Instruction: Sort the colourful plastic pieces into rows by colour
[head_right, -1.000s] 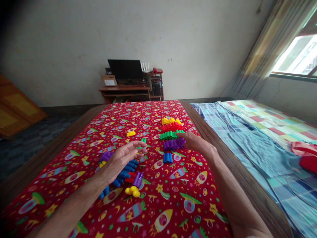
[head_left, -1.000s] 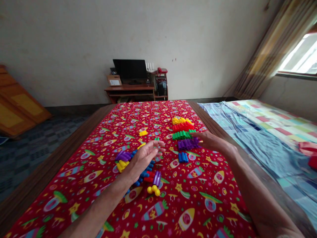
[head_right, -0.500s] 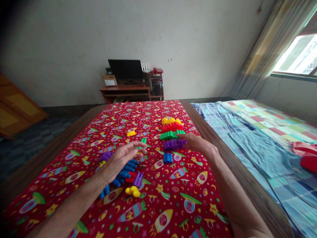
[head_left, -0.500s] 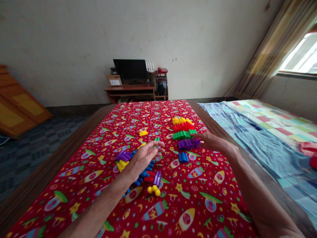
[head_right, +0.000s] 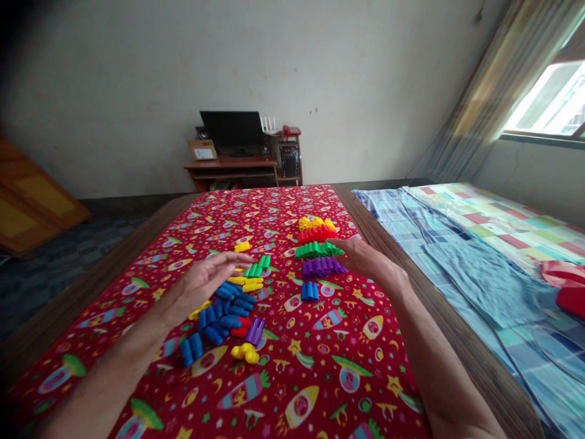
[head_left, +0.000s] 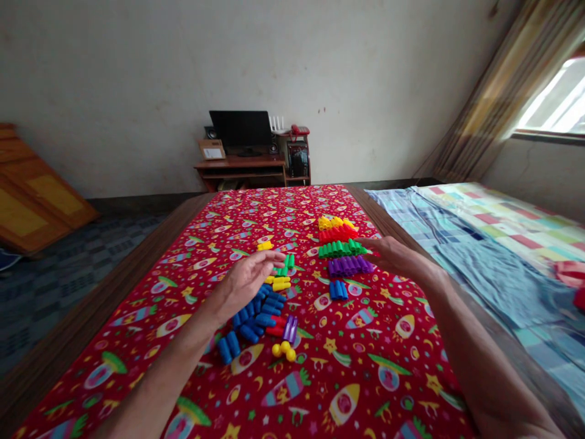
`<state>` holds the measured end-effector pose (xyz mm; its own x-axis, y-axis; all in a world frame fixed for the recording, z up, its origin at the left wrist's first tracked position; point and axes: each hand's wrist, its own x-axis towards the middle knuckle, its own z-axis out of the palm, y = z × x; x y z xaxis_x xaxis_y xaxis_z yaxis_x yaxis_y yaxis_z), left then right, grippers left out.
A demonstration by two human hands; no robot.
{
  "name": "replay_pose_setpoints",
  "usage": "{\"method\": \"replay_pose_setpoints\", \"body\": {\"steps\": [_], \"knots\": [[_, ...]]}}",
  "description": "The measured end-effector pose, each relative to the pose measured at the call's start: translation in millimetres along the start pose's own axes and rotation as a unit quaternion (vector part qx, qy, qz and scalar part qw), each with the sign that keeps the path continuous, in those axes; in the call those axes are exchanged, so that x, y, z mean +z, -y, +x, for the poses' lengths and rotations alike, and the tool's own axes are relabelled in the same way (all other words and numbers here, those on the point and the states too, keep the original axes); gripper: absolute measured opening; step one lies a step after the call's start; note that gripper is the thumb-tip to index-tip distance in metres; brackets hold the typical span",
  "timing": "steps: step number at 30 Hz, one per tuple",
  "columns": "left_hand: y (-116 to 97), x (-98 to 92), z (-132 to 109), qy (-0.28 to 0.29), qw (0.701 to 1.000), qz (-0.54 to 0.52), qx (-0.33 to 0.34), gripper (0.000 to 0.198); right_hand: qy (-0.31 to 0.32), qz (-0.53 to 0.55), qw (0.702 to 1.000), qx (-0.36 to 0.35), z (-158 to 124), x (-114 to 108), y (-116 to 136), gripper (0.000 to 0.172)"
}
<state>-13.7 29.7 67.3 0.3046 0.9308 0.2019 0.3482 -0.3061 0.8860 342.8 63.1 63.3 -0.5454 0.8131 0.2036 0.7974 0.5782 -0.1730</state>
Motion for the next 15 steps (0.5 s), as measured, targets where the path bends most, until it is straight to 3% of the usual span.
{"method": "replay_pose_setpoints", "body": {"steps": [4, 7, 9, 11, 15], "knots": [[34, -49.8, -14, -0.033, 0.974, 0.222, 0.028, 0.048, -0.049, 0.012, 0.998, -0.046, 0, -8, 15, 0.023], [73, -69.8, -44, 0.004, 0.942, 0.336, 0.015, 0.054, -0.046, 0.007, 0.998, -0.043, 1, -12, 25, 0.022], [95, -68.9, -64, 0.019, 0.925, 0.379, -0.001, 0.058, -0.036, 0.008, 0.999, -0.035, 2, -13, 31, 0.023], [109, -60.5, -74, -0.002, 0.909, 0.417, 0.002, 0.056, -0.027, 0.008, 0.999, -0.036, 4, -12, 37, 0.025], [111, -45.0, -62, -0.041, 0.898, 0.437, 0.024, 0.046, -0.015, -0.023, 0.999, -0.024, 6, -11, 46, 0.028]]}}
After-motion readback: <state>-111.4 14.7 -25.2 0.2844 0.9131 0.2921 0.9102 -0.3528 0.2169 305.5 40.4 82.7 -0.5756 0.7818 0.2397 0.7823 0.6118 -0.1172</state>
